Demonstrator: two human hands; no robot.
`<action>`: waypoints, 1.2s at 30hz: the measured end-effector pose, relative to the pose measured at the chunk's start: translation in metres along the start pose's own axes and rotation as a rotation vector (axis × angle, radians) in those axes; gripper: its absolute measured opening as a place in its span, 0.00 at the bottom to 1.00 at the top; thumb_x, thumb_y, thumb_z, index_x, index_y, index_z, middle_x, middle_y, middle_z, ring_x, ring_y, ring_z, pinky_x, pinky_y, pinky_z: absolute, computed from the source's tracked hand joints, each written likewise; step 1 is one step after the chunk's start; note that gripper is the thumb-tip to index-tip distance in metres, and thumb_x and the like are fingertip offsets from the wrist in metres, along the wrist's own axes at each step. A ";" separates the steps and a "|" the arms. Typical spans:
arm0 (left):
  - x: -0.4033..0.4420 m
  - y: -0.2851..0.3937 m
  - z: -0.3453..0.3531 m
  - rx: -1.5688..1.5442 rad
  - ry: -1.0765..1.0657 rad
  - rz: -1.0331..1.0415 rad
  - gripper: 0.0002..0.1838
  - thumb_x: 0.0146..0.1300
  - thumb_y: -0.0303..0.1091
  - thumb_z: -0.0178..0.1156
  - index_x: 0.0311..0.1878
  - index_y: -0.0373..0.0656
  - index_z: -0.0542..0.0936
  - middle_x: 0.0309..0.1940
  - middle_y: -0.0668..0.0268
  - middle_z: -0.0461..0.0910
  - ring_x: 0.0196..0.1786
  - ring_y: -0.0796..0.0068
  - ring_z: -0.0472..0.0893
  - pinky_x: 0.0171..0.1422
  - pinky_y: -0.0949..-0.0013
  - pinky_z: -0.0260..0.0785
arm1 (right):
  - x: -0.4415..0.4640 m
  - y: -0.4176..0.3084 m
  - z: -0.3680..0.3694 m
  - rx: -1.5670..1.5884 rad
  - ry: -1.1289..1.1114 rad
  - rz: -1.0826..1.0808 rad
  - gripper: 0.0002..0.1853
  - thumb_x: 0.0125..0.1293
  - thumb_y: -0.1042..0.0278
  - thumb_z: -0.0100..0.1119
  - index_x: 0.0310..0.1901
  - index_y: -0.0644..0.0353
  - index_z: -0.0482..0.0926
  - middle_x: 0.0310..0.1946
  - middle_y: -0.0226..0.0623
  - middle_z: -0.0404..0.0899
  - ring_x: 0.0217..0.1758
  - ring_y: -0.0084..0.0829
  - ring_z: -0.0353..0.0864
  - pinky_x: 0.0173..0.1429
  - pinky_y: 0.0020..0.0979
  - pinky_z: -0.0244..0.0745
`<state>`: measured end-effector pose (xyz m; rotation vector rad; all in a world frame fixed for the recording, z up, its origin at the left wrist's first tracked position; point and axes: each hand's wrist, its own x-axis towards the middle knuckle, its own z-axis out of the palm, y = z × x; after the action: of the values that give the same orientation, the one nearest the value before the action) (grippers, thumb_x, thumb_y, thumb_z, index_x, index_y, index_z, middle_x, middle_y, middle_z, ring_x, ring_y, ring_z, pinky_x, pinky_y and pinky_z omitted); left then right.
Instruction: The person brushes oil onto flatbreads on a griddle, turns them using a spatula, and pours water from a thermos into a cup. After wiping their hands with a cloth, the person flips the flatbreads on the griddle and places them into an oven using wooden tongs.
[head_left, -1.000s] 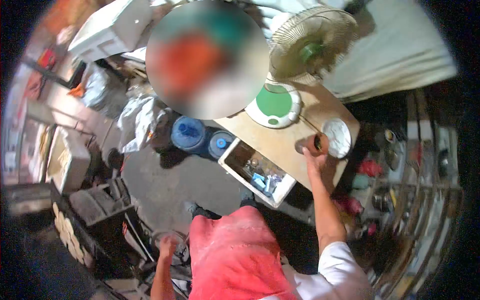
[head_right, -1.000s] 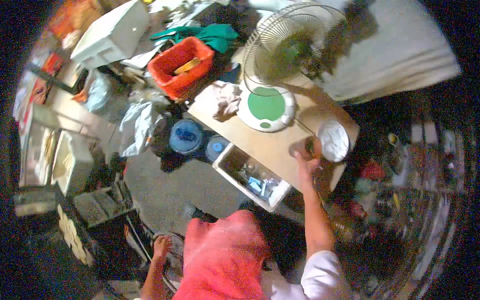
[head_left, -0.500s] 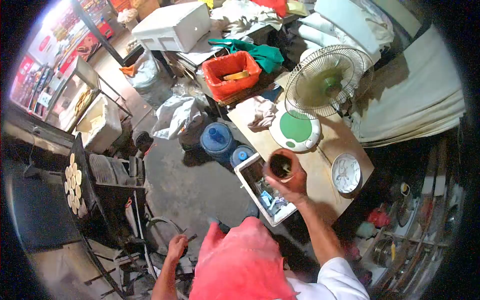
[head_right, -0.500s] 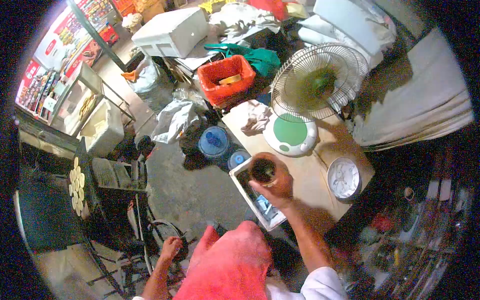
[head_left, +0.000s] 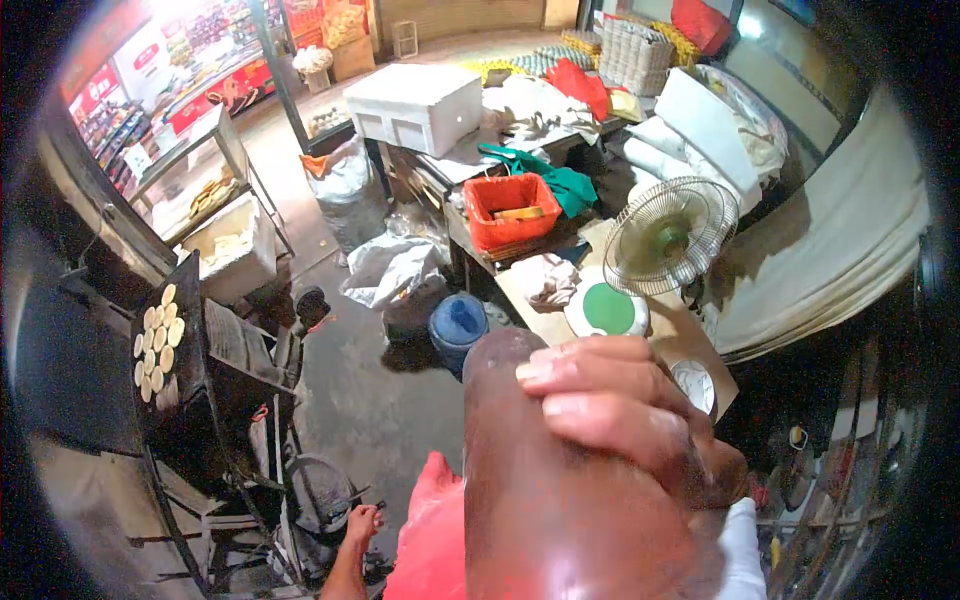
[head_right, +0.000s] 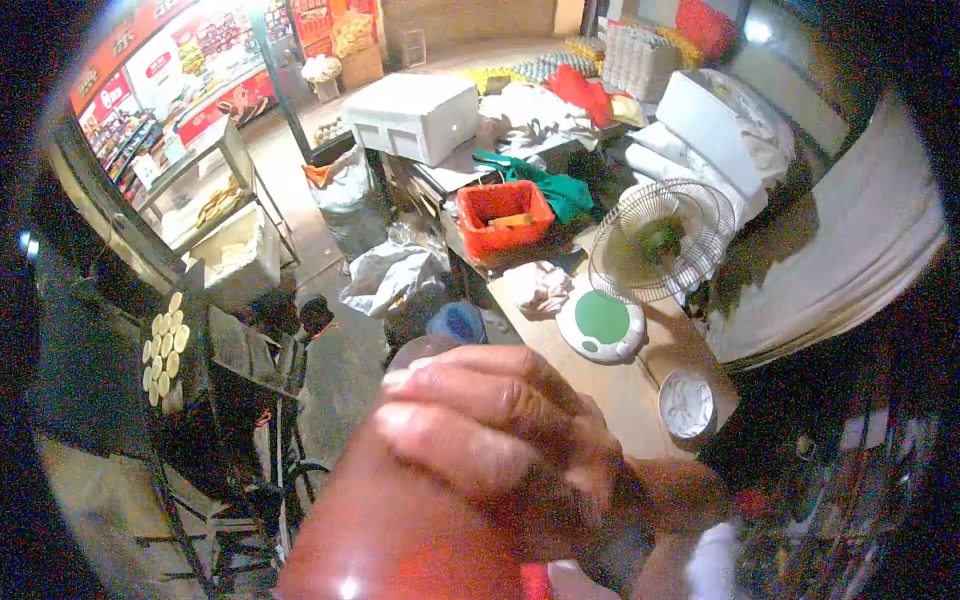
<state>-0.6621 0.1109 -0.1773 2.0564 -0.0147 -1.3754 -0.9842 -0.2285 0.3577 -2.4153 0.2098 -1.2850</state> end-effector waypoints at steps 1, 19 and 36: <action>0.012 -0.014 -0.006 -0.021 0.005 -0.016 0.09 0.68 0.35 0.56 0.48 0.44 0.77 0.34 0.66 0.83 0.28 0.75 0.81 0.27 0.72 0.66 | 0.006 -0.010 -0.001 -0.005 -0.008 -0.020 0.25 0.56 0.70 0.69 0.55 0.54 0.72 0.51 0.43 0.77 0.54 0.40 0.78 0.61 0.38 0.74; 0.077 0.001 -0.014 -0.138 -0.052 0.075 0.11 0.69 0.37 0.57 0.50 0.43 0.74 0.30 0.64 0.80 0.23 0.76 0.76 0.22 0.74 0.65 | 0.069 -0.070 0.011 -0.184 0.025 -0.126 0.28 0.47 0.74 0.76 0.49 0.49 0.71 0.47 0.35 0.78 0.50 0.32 0.79 0.57 0.31 0.77; 0.095 -0.026 -0.022 -0.107 0.005 0.060 0.13 0.68 0.39 0.58 0.49 0.42 0.76 0.36 0.59 0.84 0.22 0.75 0.77 0.19 0.73 0.67 | 0.076 -0.101 0.060 -0.346 0.663 0.008 0.26 0.45 0.78 0.78 0.41 0.48 0.70 0.40 0.26 0.76 0.48 0.25 0.77 0.55 0.22 0.80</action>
<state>-0.6099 0.1091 -0.2636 1.9557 -0.0012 -1.3064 -0.8967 -0.1434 0.4274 -2.1395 0.6670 -2.1565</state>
